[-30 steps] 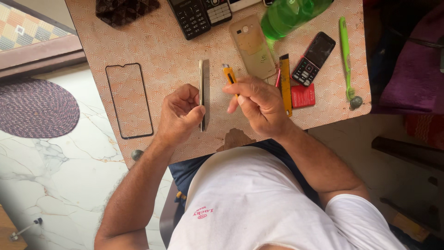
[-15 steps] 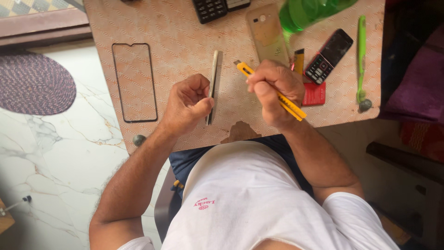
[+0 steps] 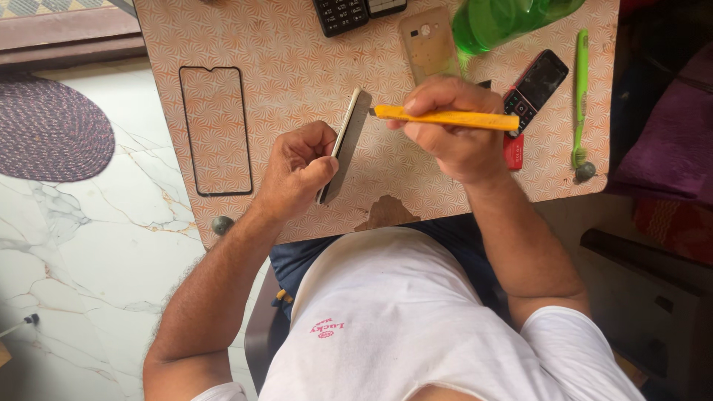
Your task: The person pries open the back casing and frame of a mobile phone using a utility knife and a wooden stick, separating the internal components by hand.
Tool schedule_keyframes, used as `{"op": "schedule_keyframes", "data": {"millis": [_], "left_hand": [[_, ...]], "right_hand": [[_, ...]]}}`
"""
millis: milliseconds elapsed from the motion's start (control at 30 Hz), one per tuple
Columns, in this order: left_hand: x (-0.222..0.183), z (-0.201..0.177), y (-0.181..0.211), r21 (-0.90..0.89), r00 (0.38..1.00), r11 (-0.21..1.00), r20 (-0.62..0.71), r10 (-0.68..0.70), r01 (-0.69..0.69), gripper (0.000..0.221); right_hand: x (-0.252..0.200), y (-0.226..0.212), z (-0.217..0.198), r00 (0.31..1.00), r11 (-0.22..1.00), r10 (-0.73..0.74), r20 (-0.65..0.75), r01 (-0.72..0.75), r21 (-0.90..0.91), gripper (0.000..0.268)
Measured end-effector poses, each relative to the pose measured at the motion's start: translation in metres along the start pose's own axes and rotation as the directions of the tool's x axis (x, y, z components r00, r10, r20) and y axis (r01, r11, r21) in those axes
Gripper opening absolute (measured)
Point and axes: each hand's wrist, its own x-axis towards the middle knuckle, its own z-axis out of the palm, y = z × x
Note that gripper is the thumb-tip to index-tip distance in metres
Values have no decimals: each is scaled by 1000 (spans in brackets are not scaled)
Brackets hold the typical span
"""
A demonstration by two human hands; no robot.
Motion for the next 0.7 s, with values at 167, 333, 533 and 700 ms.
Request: {"op": "schedule_keyframes", "data": {"millis": [167, 333, 533, 700], "left_hand": [[-1, 1, 3, 26, 1000, 1000, 14, -8, 7, 12], [-1, 2, 4, 43, 1000, 999, 3, -12, 11, 10], [-1, 3, 3, 58, 1000, 998, -7, -21, 21, 10], [-1, 3, 4, 94, 1000, 995, -21, -19, 21, 11]], "right_hand": [[2, 6, -5, 1000, 1000, 13, 13, -13, -21, 11], [2, 9, -2, 995, 995, 96, 5, -95, -41, 8], [4, 11, -2, 994, 994, 111, 4, -111, -11, 8], [6, 13, -2, 994, 993, 105, -2, -105, -47, 6]]}}
